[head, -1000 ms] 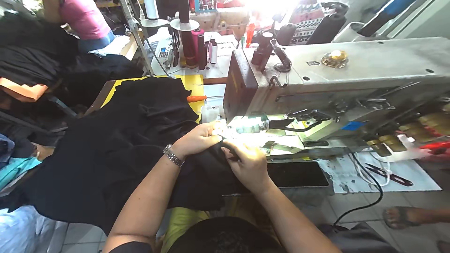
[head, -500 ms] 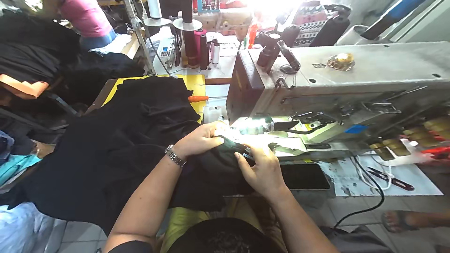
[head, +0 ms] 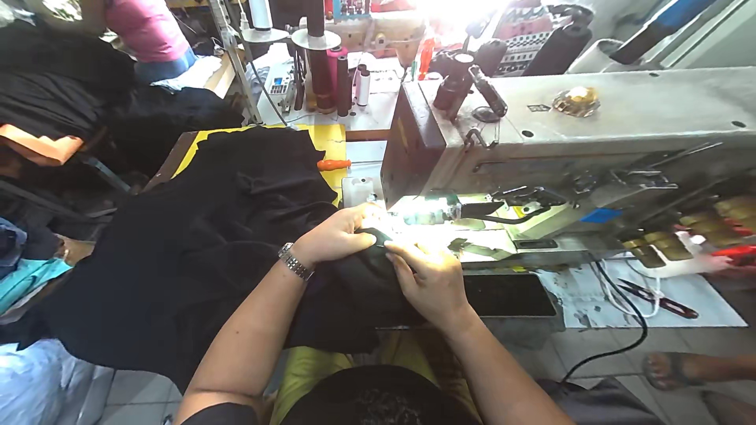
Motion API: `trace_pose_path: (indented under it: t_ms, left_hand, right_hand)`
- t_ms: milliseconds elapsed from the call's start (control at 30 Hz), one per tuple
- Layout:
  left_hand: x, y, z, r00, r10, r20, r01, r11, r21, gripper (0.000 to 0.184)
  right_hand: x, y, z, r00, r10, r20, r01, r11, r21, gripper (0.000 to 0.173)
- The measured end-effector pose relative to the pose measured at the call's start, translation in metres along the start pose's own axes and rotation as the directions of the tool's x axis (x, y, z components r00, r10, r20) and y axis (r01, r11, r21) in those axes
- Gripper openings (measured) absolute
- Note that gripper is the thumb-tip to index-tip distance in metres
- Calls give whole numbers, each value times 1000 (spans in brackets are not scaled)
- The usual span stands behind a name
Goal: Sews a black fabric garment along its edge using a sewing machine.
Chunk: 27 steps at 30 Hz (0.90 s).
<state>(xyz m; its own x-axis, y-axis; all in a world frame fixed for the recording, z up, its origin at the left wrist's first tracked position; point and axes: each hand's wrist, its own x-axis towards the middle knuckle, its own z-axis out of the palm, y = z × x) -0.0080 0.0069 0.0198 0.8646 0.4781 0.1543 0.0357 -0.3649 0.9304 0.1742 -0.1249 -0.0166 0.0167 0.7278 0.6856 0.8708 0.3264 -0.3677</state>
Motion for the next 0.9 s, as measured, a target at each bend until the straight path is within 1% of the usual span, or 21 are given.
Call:
trace_pose_path:
  t_ms: [67,133,167,233,267,300,333,367,433,467,500,533,567,600,667,700,733,767,800,867,900]
  left_hand:
    - [-1,1,0,1000,-1,-14,2,1000,28,26]
    - [-5,8,6,996,19,-88,-7,990,144,26]
    - [-10,17,13,990,53,-134,-18,968,250,26]
    - [-25,46,33,966,211,-150,-143,917,373,23]
    - [-35,61,45,941,317,-118,-251,888,385,23]
    - [-44,73,55,905,415,-98,-357,862,360,23]
    - [-54,81,61,868,482,-122,-421,843,335,23]
    - [-66,86,62,840,505,-199,-428,841,330,23]
    - [-93,85,45,790,465,-400,-326,870,369,25]
    - [-108,79,33,762,419,-494,-203,879,431,27]
    - [-124,68,21,739,347,-578,-14,864,502,34]
    - [-140,55,9,721,249,-647,212,810,547,44]
    - [-156,38,-2,697,158,-699,406,717,567,56]
    - [-171,19,-10,654,93,-751,559,610,562,68]
    - [-202,-13,-18,509,31,-860,758,458,465,88]
    - [-214,-23,-21,432,8,-902,814,428,393,95]
    - [-222,-25,-21,372,-18,-928,845,419,331,96]
    - [-224,-21,-22,350,-43,-936,853,428,300,88]
    - [-225,-14,-23,361,-77,-929,849,439,294,76]
    - [-233,1,-32,425,-118,-897,810,492,319,52]
    - [-241,9,-39,458,-72,-886,760,549,348,46]
  right_hand:
    - [-2,1,-3,998,34,-62,-32,999,23,21]
    - [-7,4,-9,989,99,-111,-92,993,71,21]
    - [-10,5,-13,987,139,-86,-130,986,105,30]
    - [-19,4,-22,981,181,71,-193,950,245,52]
    - [-25,1,-27,976,148,157,-198,903,381,48]
    - [-32,-3,-33,971,65,231,-184,820,542,33]
    - [-38,-7,-43,959,-39,282,-166,725,668,22]
    - [-43,-11,-57,943,-138,304,-145,653,743,18]
    - [-53,-17,-93,918,-261,299,-94,590,802,19]
    - [-58,-18,-112,899,-314,307,-77,576,814,19]
    - [-64,-17,-126,871,-364,331,-81,558,826,18]
    - [-72,-16,-135,837,-412,361,-97,537,838,17]
    - [-82,-14,-138,800,-456,391,-125,510,851,19]
    - [-94,-12,-138,764,-490,420,-164,482,861,22]
    - [-111,-14,-135,732,-502,461,-236,448,863,22]
    - [-116,-19,-134,738,-484,471,-256,445,858,21]
    - [-118,-24,-134,742,-473,476,-255,457,852,18]
    - [-117,-30,-135,746,-471,470,-232,478,847,17]
    - [-114,-37,-139,755,-464,464,-207,503,839,19]
    - [-104,-47,-153,766,-469,440,-153,532,833,26]
    - [-98,-47,-158,753,-500,427,-125,530,839,27]
